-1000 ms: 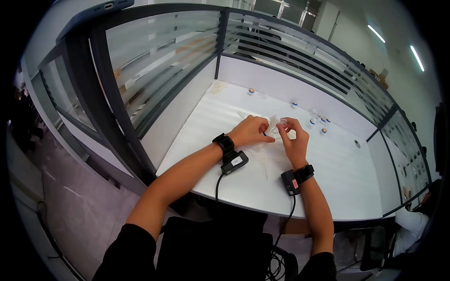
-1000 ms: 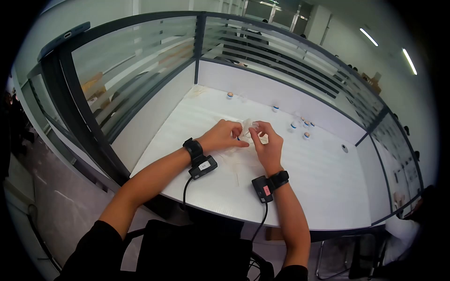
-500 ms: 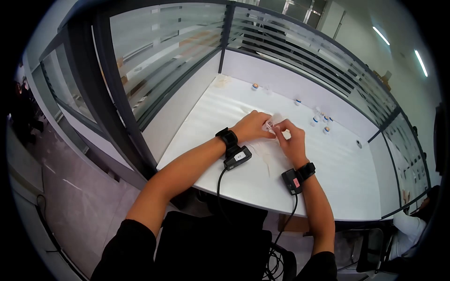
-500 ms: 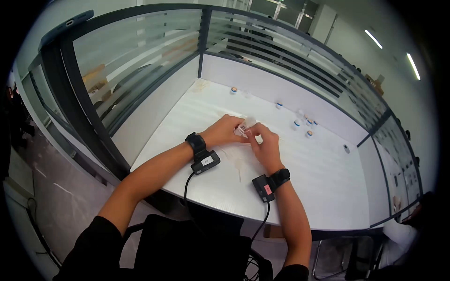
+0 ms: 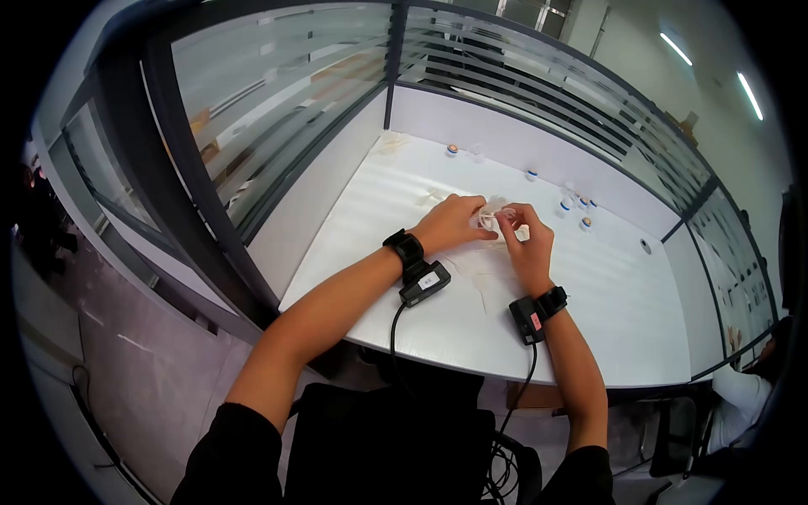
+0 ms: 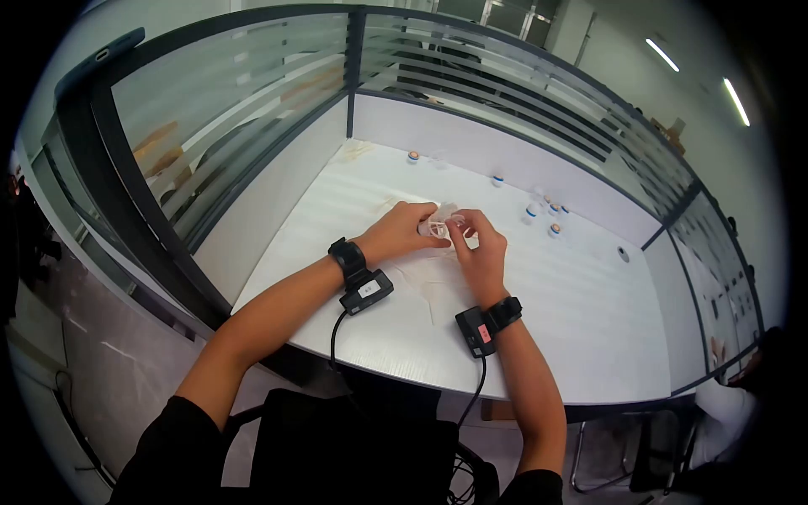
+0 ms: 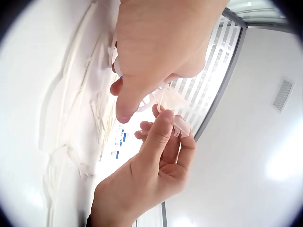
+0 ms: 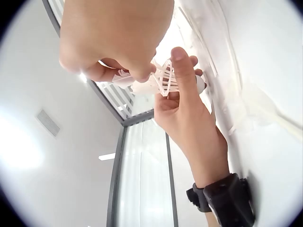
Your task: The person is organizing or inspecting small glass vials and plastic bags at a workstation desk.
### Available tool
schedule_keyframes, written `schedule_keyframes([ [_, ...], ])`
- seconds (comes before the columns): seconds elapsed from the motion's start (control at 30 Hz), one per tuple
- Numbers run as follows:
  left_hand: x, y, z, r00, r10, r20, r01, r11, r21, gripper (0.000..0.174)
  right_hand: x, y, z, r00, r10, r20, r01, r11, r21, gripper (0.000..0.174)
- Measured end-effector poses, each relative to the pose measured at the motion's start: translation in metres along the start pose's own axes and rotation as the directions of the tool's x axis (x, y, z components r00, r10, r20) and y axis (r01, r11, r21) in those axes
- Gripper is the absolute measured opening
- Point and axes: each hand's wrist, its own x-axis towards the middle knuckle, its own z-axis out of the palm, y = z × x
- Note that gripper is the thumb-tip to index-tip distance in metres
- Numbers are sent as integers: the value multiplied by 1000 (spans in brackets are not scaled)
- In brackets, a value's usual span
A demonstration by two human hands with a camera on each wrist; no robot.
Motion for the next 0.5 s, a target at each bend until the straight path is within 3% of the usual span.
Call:
schedule_keyframes([
  [0.17, -2, 4, -1, 999, 31, -40, -33, 998, -56, 49, -1, 4, 1, 999, 3, -48, -1, 999, 36, 16],
  [0.27, -3, 11, -2, 1000, 25, -7, -25, 1000, 2, 53, -1, 6, 0, 997, 16, -82, -14, 1000, 23, 17],
  [0.37, -3, 9, 3, 996, 38, -77, -43, 998, -53, 50, -1, 2, 0, 996, 19, -91, -16, 999, 40, 16],
  [0.5, 3, 3, 6, 997, 25, -66, -28, 999, -40, 47, 1, -1, 0, 986, 127, -112, -110, 983, 147, 15],
])
